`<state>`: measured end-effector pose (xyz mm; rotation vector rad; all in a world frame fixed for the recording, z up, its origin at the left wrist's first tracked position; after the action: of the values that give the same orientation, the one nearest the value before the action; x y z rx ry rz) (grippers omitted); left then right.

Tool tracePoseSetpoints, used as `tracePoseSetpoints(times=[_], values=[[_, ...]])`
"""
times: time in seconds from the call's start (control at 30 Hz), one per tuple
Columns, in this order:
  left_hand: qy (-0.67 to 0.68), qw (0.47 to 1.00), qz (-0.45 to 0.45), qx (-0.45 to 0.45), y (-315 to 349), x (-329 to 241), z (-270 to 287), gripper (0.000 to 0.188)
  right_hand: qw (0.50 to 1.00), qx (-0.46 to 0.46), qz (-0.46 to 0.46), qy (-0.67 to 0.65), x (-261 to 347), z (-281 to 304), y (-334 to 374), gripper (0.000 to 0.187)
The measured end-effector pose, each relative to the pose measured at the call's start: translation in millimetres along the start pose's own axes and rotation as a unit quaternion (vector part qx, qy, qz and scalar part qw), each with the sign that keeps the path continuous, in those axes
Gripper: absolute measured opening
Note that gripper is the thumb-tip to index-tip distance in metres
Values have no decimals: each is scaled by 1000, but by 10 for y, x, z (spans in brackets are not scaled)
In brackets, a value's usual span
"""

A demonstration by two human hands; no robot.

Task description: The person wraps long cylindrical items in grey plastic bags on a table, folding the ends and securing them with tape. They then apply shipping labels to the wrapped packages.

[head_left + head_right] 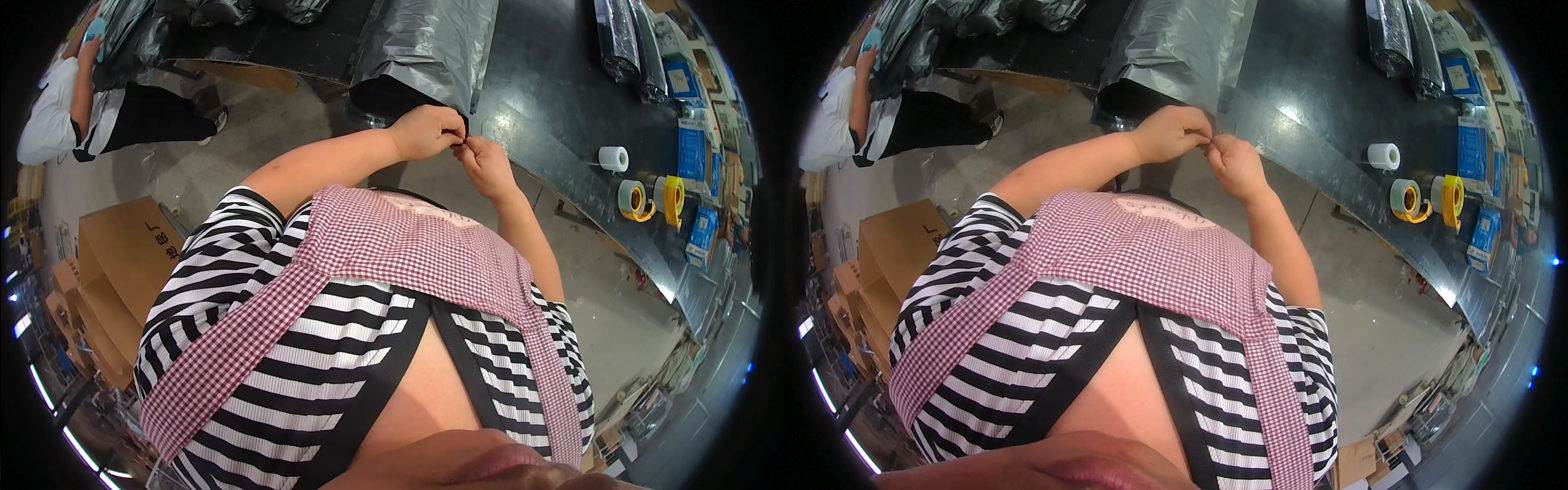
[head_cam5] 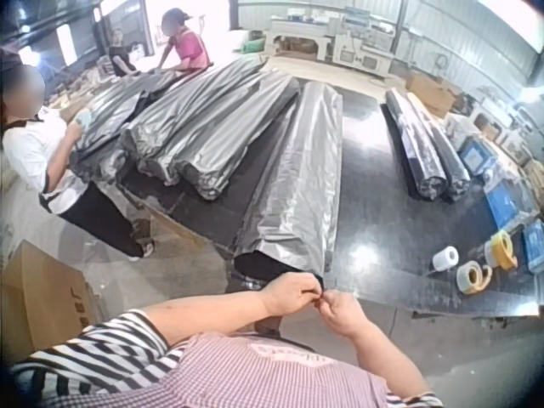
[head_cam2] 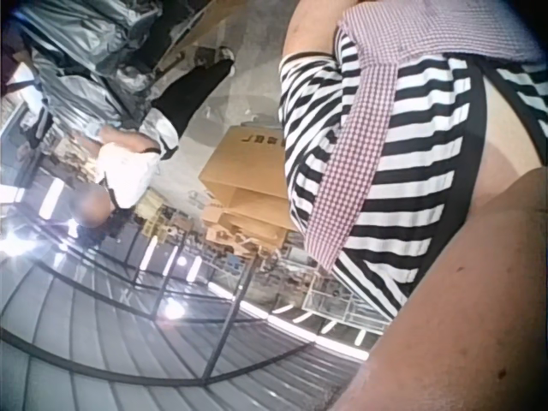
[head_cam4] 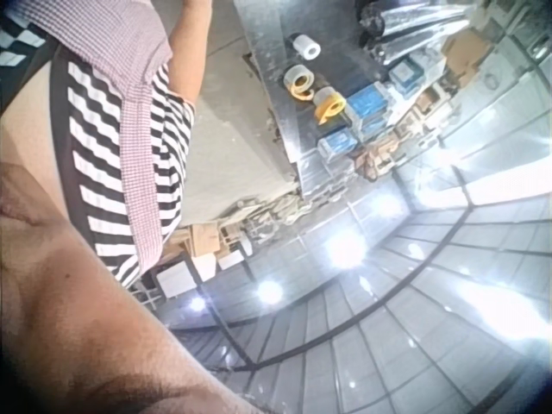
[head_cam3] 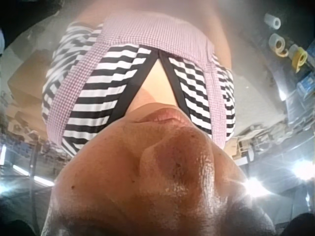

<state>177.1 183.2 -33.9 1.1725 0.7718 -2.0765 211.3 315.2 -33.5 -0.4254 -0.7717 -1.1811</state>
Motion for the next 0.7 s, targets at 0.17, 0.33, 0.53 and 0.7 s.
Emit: tracePoseSetpoints(times=[0.17, 0.33, 0.53, 0.7], values=[[376, 920, 82, -78, 609, 17, 325, 4, 996, 9, -65, -58, -228, -28, 51, 24], [183, 858, 468, 108, 3239, 1340, 942, 18, 982, 50, -67, -170, -317, -24, 83, 29], [-413, 772, 474, 91, 3212, 1177, 1989, 58, 989, -106, 43, 90, -193, 620, -163, 18], [-441, 857, -255, -77, 1003, 106, 1599, 59, 866, -123, 385, 293, 461, 484, -530, 26]])
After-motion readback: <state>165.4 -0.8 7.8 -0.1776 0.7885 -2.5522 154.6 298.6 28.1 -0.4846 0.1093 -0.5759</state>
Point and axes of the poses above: each hand's wrist, its own y-axis away from the middle knuckle, its own z-axis out of the back of the hand, x = y × z, the point moved 7 cm from there along -y, towards the middle knuckle, and after that the axes turned 1 degree about y, right-handed, at the moved point
